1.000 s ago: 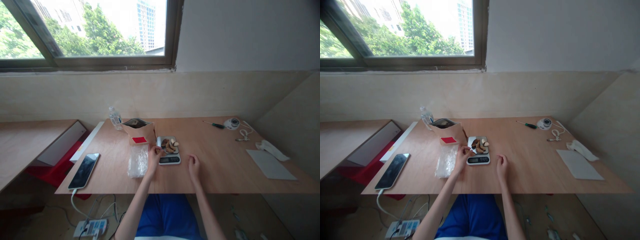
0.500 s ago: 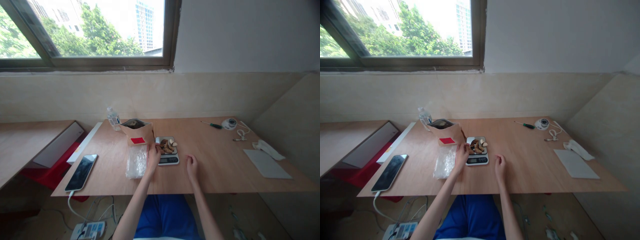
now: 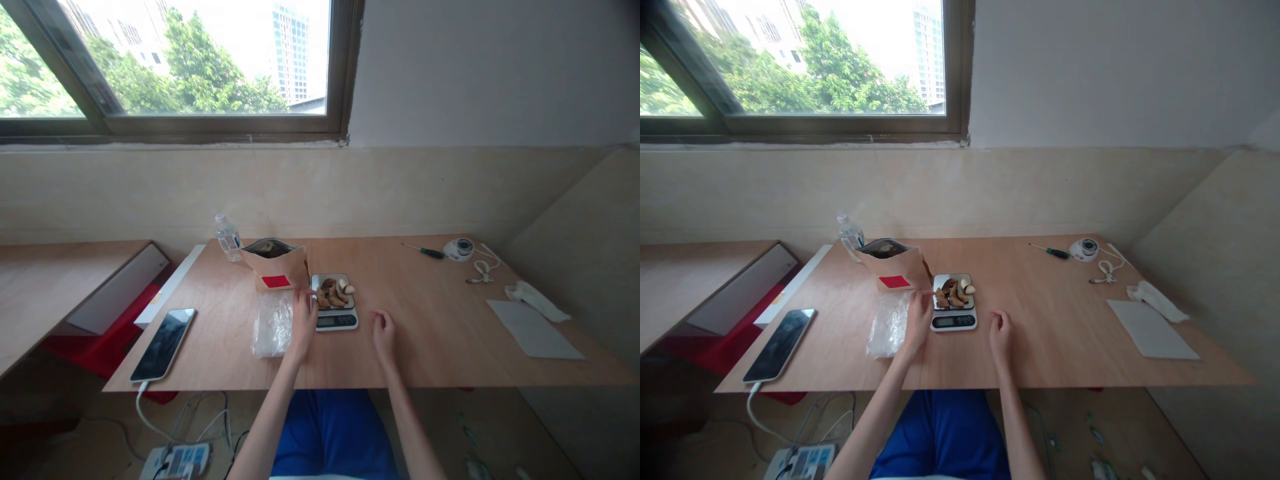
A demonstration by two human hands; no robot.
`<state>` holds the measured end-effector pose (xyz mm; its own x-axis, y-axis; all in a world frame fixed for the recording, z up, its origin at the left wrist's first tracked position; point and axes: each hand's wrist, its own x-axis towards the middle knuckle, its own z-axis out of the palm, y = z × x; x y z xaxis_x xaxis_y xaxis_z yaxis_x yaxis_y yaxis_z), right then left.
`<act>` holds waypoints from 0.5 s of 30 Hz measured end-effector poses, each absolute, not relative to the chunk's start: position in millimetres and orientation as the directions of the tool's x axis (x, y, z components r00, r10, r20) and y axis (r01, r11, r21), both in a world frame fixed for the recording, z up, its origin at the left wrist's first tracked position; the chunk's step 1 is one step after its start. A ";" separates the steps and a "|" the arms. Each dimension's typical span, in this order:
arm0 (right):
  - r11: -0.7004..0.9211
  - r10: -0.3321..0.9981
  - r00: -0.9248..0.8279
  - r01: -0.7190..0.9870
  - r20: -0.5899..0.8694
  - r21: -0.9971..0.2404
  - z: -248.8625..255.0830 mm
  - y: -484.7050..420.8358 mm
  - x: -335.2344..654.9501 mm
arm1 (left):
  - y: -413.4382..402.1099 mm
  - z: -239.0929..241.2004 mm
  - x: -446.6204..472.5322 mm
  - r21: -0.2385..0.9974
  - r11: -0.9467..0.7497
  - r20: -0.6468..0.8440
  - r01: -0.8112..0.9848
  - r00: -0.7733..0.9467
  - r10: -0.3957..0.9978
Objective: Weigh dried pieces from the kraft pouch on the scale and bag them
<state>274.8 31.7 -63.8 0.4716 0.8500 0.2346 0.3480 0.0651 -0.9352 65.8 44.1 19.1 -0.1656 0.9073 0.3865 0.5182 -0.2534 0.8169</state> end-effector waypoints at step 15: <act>0.080 0.856 0.455 0.354 0.247 -0.932 -67.5 33.0 275.3 | -6.1 -6.4 17.0 0.719 -0.054 0.306 0.693 -0.245 0.920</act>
<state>275.3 33.0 -67.5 0.4548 0.8557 0.2468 0.3543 0.0804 -0.9317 17.0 -6.1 -6.4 -0.2452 0.9200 0.3058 0.6933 -0.0541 0.7186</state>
